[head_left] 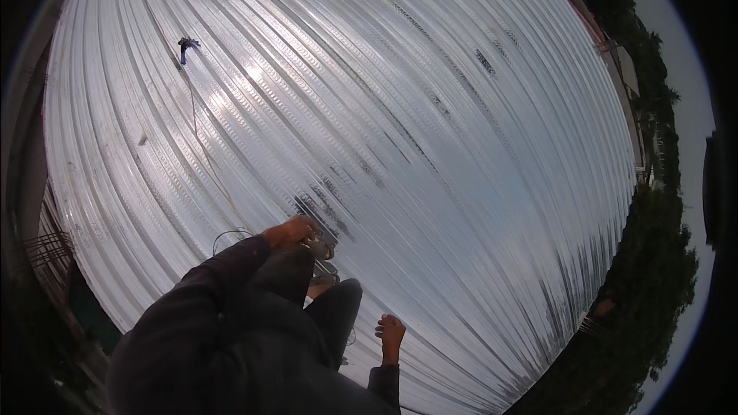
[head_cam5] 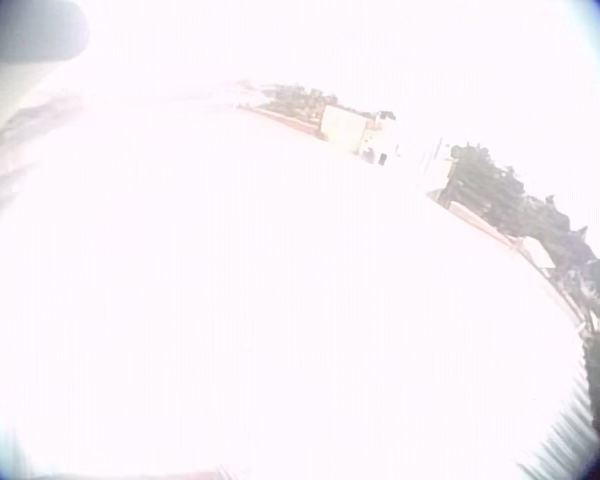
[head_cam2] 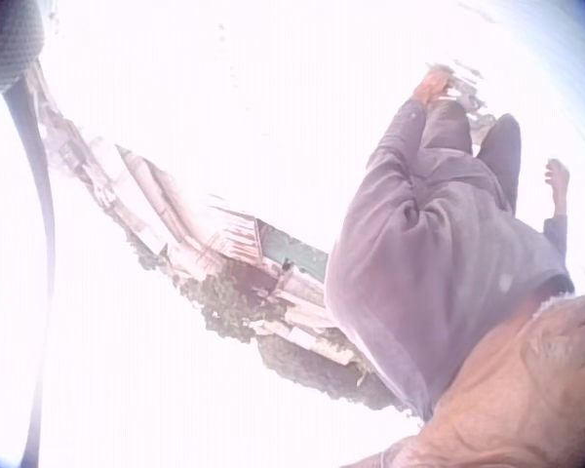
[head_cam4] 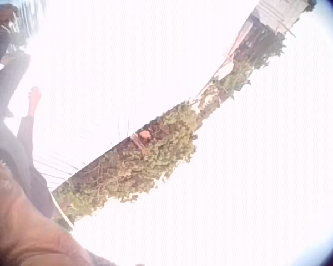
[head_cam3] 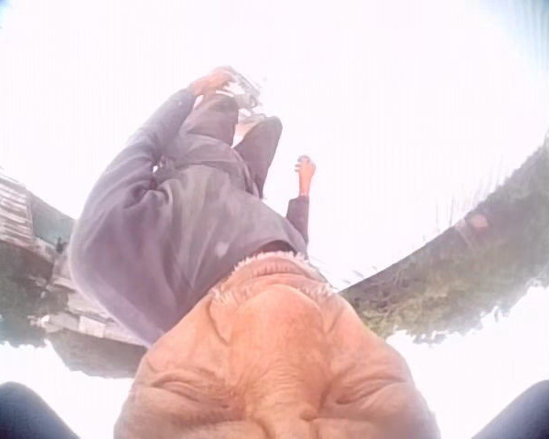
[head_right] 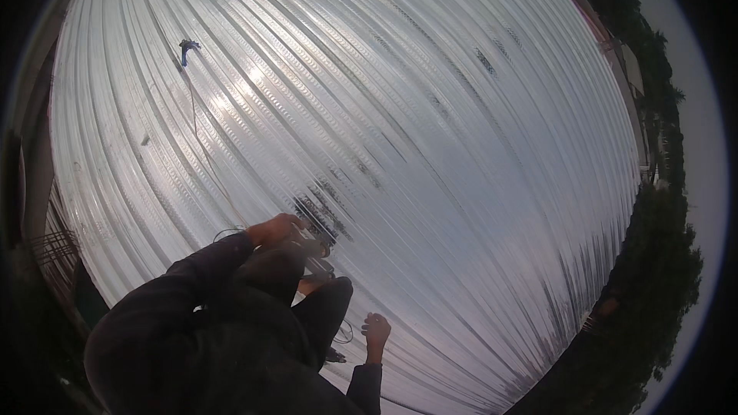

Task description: The person installs corrugated metal roof panels by drilling holes and fastening them with a rivet gun. They repeatedly position the drill, insert fasteners, and use the rivet gun to secure the panels to the roof structure.

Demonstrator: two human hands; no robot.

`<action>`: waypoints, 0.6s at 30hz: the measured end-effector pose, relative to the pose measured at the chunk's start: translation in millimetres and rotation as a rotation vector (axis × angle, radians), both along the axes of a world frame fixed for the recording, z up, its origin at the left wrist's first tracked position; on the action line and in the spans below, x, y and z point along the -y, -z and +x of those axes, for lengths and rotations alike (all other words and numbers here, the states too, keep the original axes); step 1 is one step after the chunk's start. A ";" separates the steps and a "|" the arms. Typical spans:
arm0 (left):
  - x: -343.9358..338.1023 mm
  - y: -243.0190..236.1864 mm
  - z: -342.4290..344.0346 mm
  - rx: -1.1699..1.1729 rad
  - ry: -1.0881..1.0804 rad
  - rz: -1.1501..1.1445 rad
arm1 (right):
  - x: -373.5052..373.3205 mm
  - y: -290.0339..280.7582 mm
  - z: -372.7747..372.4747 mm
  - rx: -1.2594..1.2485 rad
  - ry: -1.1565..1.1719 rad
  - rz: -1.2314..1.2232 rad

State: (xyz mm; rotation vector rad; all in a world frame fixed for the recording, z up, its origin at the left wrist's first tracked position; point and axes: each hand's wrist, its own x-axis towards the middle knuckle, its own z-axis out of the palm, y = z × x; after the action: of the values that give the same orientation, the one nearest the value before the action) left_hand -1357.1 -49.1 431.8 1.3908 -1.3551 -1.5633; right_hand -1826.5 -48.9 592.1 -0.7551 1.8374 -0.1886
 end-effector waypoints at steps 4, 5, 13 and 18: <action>56.2 -121.8 70.9 -0.078 -0.273 0.295 | 88.7 -30.6 -6.9 -0.041 -0.078 0.017; 45.8 -109.4 88.1 -0.205 -0.373 0.345 | 108.2 -34.8 -4.2 -0.055 -0.117 0.028; 8.4 -115.3 135.1 -0.409 -1.222 0.809 | 255.1 -23.3 63.1 -0.158 -0.225 0.174; -10.7 -129.6 182.7 -0.183 -1.560 0.571 | 397.9 -9.5 171.8 -0.188 -0.560 0.224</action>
State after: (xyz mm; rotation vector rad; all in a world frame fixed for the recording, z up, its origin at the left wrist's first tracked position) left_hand -1174.5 -38.4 561.4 1.7736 0.4695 -0.8376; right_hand -1654.8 -446.8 601.6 -1.1187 1.7089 0.4556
